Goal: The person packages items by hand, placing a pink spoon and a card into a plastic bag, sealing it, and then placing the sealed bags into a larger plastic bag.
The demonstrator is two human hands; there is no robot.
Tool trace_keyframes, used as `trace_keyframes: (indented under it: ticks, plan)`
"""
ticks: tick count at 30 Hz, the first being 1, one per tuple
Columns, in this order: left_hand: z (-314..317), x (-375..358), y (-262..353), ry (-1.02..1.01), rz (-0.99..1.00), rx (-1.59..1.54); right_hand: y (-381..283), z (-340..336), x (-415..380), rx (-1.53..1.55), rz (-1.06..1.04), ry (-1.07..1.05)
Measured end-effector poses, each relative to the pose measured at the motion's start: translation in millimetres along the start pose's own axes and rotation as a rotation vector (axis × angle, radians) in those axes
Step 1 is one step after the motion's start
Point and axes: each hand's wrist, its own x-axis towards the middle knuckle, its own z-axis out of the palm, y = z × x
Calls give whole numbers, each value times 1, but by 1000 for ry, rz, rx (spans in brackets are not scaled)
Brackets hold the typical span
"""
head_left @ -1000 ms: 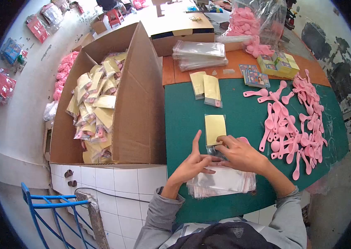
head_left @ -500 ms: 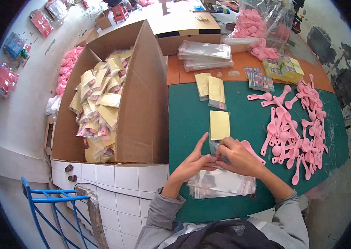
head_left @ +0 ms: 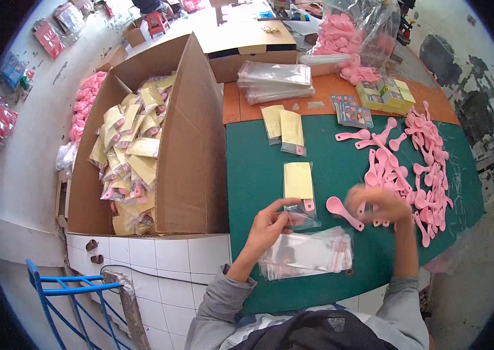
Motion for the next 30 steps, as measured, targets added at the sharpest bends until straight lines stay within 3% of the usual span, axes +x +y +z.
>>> trace_keyframes:
  ticks: [1, 2, 4, 7, 8, 10, 11, 13, 14, 17, 18, 21, 24, 28, 30]
  plan:
    - [1, 0, -3, -36, 6, 3, 37, -30, -41, 168, 192, 169]
    - [2, -1, -1, -35, 17, -16, 71, -61, -78, 231, 390, 488]
    - [6, -1, 6, -30, 47, -54, 90, -96, -111, -964, 725, 860]
    - [4, -1, 7, -90, 16, -133, 27, -44, -77, -1342, 1063, 721]
    - [5, -1, 6, -100, 19, -159, 17, -22, -64, -1289, 933, 725]
    - [4, 1, 4, -128, 18, -196, 15, 37, -14, -775, 293, 643]
    - [3, 1, 2, -143, 17, -202, 18, 65, 10, -617, 114, 550]
    - [2, -2, -2, -166, 8, -213, 22, 98, 34, -425, -23, 486]
    - [4, -6, 4, -149, -23, -297, 21, 104, 36, -357, 15, 526]
    - [-2, -15, 16, -54, -79, -117, 15, 107, 42, -137, 122, 629]
    - [0, -12, 10, 44, -21, -71, 14, 106, 42, -47, 158, 646]
    - [0, -2, 4, 1, 131, 360, 20, 103, 39, 97, 174, 644]
    - [2, 5, 0, 105, 286, 671, 34, 103, 39, 254, 175, 672]
    - [8, 8, 3, 230, 256, 590, 36, 103, 43, 562, 324, 703]
    - [8, 10, -1, 275, 260, 573, 30, 102, 47, 548, 382, 710]
